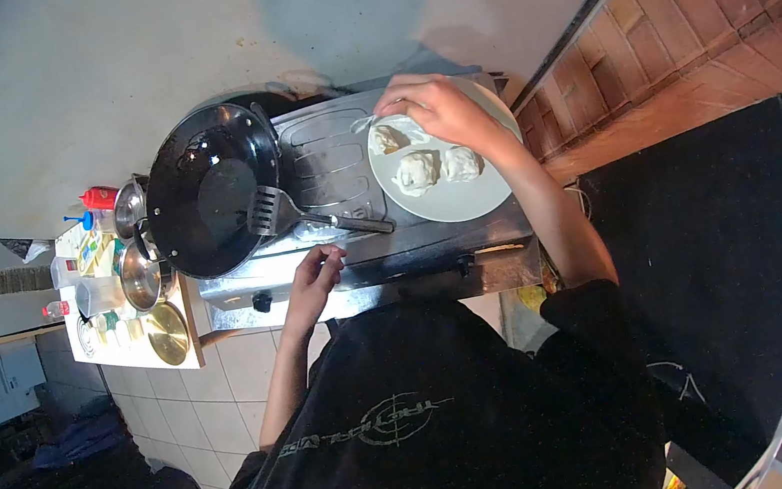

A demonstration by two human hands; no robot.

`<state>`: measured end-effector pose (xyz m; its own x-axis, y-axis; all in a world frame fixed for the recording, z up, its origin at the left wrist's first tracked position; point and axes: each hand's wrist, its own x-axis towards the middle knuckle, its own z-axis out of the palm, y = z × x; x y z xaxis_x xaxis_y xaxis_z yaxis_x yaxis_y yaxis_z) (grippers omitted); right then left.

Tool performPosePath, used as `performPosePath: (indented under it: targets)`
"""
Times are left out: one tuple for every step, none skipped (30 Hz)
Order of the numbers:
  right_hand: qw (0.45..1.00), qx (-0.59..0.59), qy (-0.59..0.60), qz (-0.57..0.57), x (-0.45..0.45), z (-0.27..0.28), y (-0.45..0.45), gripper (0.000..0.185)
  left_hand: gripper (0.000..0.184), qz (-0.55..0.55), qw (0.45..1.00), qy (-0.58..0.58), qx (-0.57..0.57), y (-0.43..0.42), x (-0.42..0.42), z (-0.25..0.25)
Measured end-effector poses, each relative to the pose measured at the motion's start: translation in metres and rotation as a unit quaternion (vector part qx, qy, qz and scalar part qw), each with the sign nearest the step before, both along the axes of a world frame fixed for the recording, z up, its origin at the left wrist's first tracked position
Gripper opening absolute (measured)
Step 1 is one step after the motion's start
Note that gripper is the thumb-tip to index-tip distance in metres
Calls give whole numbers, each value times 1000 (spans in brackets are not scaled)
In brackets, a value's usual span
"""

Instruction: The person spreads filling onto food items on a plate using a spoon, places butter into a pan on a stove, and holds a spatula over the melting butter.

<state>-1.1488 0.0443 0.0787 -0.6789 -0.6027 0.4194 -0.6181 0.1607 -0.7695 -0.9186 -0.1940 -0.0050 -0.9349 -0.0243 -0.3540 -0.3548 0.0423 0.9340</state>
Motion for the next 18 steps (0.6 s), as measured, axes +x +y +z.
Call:
performPosePath:
  targets:
    - [999, 33, 24, 34, -1, 7, -4, 15, 20, 1, 1000, 0, 0, -1, 1, 0]
    - [994, 66, 48, 69, -2, 9, -7, 14, 20, 6, 1000, -4, 2, -3, 2, -1]
    - [994, 67, 47, 70, -5, 9, -9, 14, 20, 10, 1000, -8, 4, -4, 4, -1]
    - [991, 83, 44, 96, -10, 8, -10, 14, 20, 11, 1000, -8, 5, -5, 5, -2]
    - [987, 99, 40, 123, -15, 8, -12, 14, 20, 18, 1000, -15, 6, -6, 6, -4]
    - [986, 100, 40, 124, -19, 7, -12, 14, 19, 24, 999, -22, 8, -6, 7, -4]
    - [987, 107, 30, 117, -22, 6, -12, 14, 19, 25, 999, -22, 9, -6, 8, -4]
    - [987, 113, 20, 109, -25, 6, -11, 14, 20, 31, 999, -23, 12, -6, 9, -3]
    - [987, 114, 20, 110, -28, 6, -10, 14, 20, 36, 999, -25, 15, -5, 10, -3]
    - [987, 131, 11, 92, -30, 7, -7, 14, 20, 37, 999, -25, 16, -5, 11, -3]
    - [986, 147, 1, 74, -33, 8, -5, 15, 20, 31, 999, -29, 21, -7, 12, -5]
    - [986, 147, 1, 75, -38, 5, -1, 15, 21, 25, 999, -33, 25, -7, 13, -5]
    - [988, 131, -55, 69, -44, -1, 5, 16, 21, 26, 999, -33, 26, -6, 14, -5]
    - [985, 114, -110, 62, -51, -8, 11, 17, 21, 31, 999, -22, 22, -5, 15, -6]
    - [986, 103, -114, 62, -57, -15, 18, 21, 21, 37, 999, -11, 19, -4, 16, -6]
    - [986, 103, -115, 61, -63, -21, 25, 21, 21, 36, 999, -12, 19, -4, 16, -6]
    - [984, 89, -151, 43, -69, -27, 33, 23, 20, 32, 999, -9, 16, -6, 17, -6]
    - [979, 74, -187, 24, -74, -32, 40, 25, 20, 28, 1000, -7, 12, -6, 17, -7]
